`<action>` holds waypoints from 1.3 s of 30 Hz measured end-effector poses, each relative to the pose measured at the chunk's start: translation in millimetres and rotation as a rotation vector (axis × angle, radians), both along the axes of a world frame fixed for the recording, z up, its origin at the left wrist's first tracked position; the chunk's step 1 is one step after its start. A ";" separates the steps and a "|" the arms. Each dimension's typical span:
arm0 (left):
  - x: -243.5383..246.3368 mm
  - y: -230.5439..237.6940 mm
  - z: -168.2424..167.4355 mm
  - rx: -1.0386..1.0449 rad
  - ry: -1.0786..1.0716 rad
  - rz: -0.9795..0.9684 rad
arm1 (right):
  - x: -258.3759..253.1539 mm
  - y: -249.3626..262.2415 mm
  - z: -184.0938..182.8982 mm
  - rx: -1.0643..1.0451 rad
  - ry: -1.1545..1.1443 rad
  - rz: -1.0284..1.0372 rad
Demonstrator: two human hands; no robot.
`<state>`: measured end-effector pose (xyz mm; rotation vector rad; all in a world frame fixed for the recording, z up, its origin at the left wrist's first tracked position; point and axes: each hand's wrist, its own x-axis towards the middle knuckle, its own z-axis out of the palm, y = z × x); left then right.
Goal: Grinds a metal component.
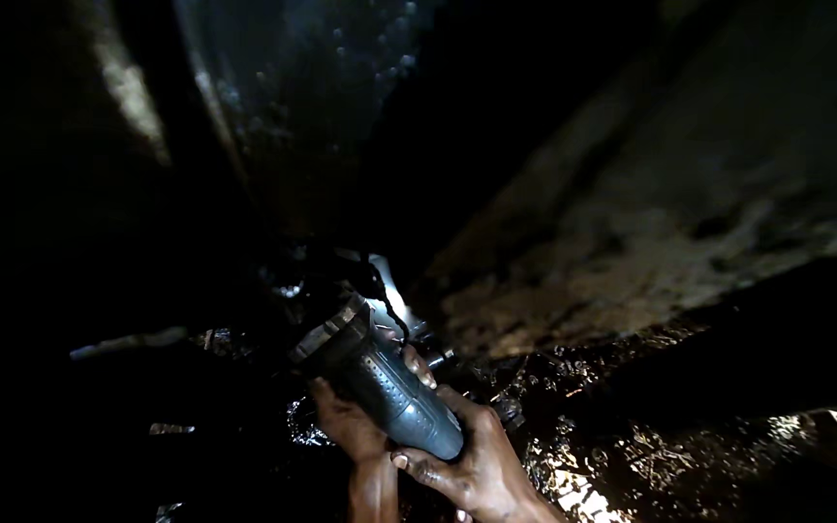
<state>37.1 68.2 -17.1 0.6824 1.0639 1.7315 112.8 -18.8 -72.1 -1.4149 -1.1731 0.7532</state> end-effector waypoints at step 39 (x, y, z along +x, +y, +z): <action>17.3 -2.3 -2.0 0.029 -0.025 -0.435 | 10.8 -6.9 -13.2 0.093 0.227 0.003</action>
